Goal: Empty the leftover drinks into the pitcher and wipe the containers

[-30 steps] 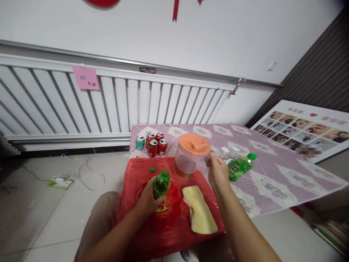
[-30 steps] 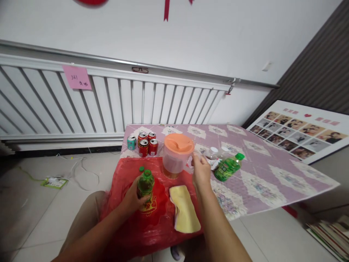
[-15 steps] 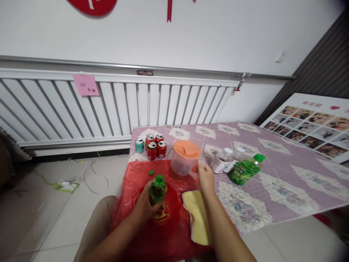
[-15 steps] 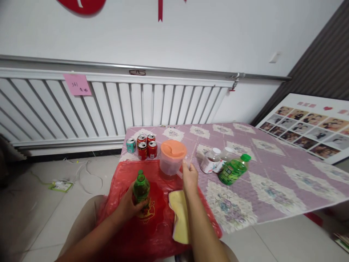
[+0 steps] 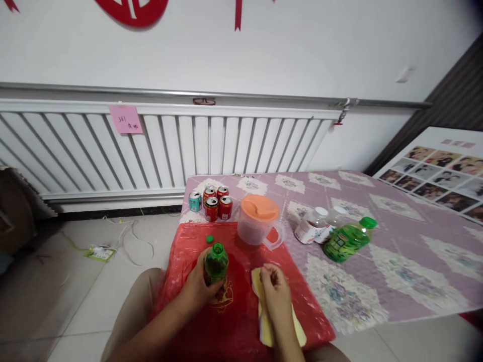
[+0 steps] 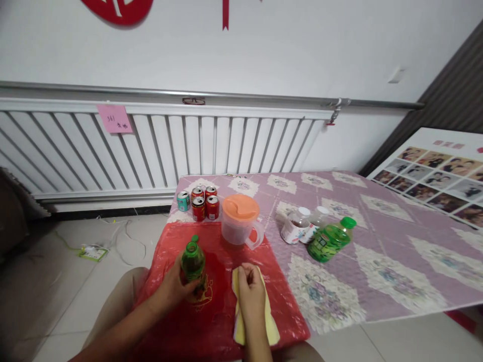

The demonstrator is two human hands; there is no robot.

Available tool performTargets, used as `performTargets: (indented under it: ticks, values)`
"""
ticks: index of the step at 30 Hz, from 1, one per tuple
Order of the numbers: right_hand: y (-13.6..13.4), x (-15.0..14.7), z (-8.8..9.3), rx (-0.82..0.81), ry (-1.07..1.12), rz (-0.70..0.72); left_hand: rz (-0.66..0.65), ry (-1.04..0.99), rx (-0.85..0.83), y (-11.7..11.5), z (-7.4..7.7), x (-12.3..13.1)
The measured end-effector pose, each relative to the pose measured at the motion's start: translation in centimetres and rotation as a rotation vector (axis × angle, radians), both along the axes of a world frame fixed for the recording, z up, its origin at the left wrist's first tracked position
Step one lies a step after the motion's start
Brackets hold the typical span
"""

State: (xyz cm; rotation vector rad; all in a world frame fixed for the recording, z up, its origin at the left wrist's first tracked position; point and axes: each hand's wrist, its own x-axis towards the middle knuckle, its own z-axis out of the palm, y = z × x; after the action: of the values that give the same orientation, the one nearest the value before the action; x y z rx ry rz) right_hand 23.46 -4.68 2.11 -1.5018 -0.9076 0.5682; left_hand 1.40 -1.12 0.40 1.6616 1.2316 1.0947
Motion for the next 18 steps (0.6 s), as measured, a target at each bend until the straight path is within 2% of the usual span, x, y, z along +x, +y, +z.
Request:
performTargets:
  ticks: [7, 12, 15, 17, 18]
  values:
    - [0.2, -0.9, -1.5, -0.059, -0.094, 0.136, -0.041, -0.025, -0.07, -0.1, 0.3, -0.2]
    - [0.0, -1.0, -2.2, -0.087, -0.127, 0.105, -0.069, -0.024, -0.047, -0.2, 1.0, -3.2]
    - [-0.1, -1.2, -2.7, -0.092, -0.137, 0.039, 0.029, -0.009, 0.005, 1.7, 1.2, -5.4]
    - [0.1, -1.3, -2.9, -0.086, -0.142, 0.001, 0.142, 0.066, 0.017, 4.0, 1.2, -6.2]
    - [0.1, -1.3, -2.9, -0.082, -0.144, -0.013, 0.151, 0.127, 0.027, 5.3, 1.1, -6.4]
